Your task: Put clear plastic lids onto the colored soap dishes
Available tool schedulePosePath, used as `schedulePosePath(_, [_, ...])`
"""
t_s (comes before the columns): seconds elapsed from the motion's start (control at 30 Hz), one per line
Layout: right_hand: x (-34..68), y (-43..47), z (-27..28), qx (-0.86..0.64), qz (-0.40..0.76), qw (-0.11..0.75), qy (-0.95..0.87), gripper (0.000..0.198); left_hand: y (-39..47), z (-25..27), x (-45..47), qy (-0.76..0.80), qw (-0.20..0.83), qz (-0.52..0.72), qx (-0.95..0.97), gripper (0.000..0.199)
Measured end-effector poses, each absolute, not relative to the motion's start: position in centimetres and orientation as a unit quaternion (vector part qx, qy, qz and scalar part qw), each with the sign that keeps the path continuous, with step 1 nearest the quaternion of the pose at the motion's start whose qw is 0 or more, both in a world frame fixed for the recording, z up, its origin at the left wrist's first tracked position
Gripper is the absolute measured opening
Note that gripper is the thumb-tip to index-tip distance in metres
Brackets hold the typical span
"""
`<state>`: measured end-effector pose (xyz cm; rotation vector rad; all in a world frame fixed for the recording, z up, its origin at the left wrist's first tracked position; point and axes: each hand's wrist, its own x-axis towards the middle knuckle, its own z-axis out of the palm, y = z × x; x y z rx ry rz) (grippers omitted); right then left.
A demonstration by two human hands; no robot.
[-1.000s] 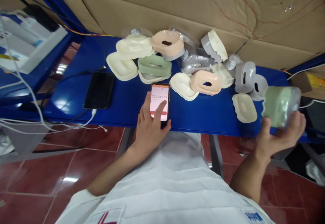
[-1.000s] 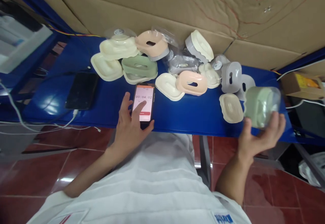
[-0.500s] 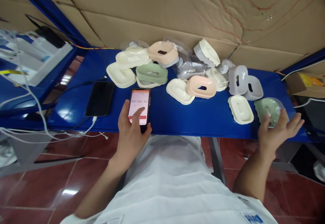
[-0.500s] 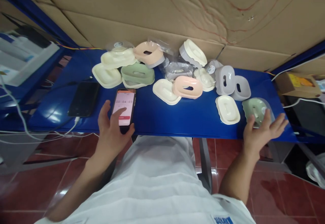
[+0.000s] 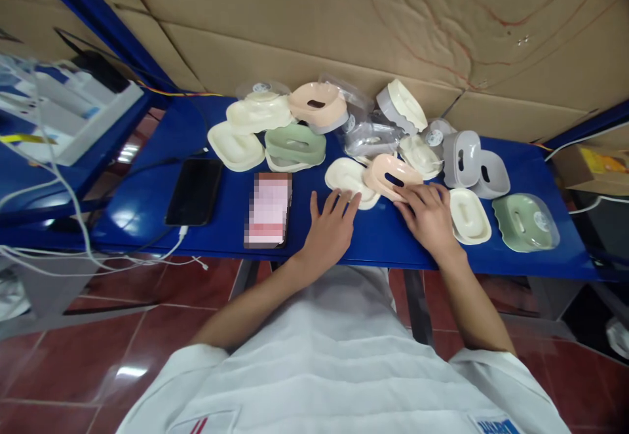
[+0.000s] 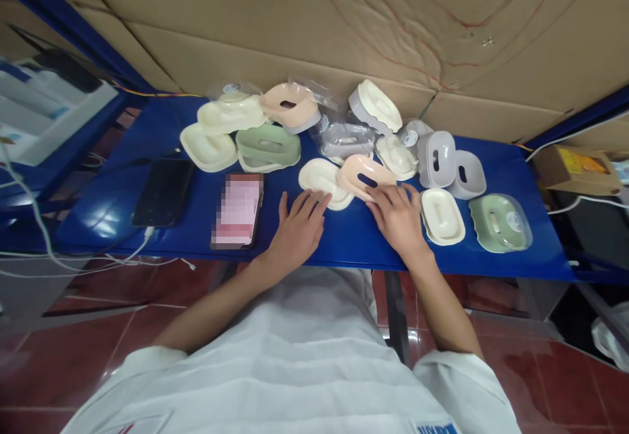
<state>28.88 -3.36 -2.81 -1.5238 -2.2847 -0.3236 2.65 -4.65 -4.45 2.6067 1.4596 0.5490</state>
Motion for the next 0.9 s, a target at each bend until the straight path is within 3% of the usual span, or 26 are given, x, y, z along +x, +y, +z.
schedulePosePath(0.17, [27.0, -6.9, -2.5, -0.505, -0.080, 0.245, -0.824, 0.032, -6.5, -4.6, 1.4, 0.394, 0.009, 0.231, 0.890, 0.049])
schedulePosePath(0.4, [22.0, -9.8, -2.5, -0.459, -0.049, 0.183, -0.868, 0.048, -6.2, -3.9, -1.2, 0.387, -0.015, 0.252, 0.887, 0.036])
schedulePosePath(0.53, [22.3, -10.0, -3.1, -0.428, -0.044, 0.191, -0.882, 0.045, -6.3, -4.0, -2.2, 0.373, -0.002, 0.264, 0.890, 0.020])
schedulePosePath(0.7, [24.4, -6.0, -0.8, -0.366, 0.040, 0.208, -0.906, 0.035, -6.8, -4.7, -2.9, 0.378, 0.010, 0.291, 0.879, 0.019])
schedulePosePath(0.8, [23.8, -0.4, 1.3, -0.457, -0.042, 0.238, -0.856, 0.035, -6.8, -5.0, -2.9, 0.377, 0.012, 0.308, 0.873, 0.021])
schedulePosePath(0.9, [21.4, 6.3, 2.6, -0.516, -0.125, 0.193, -0.825, 0.050, -6.8, -5.1, -2.8, 0.379, 0.009, 0.307, 0.873, 0.023])
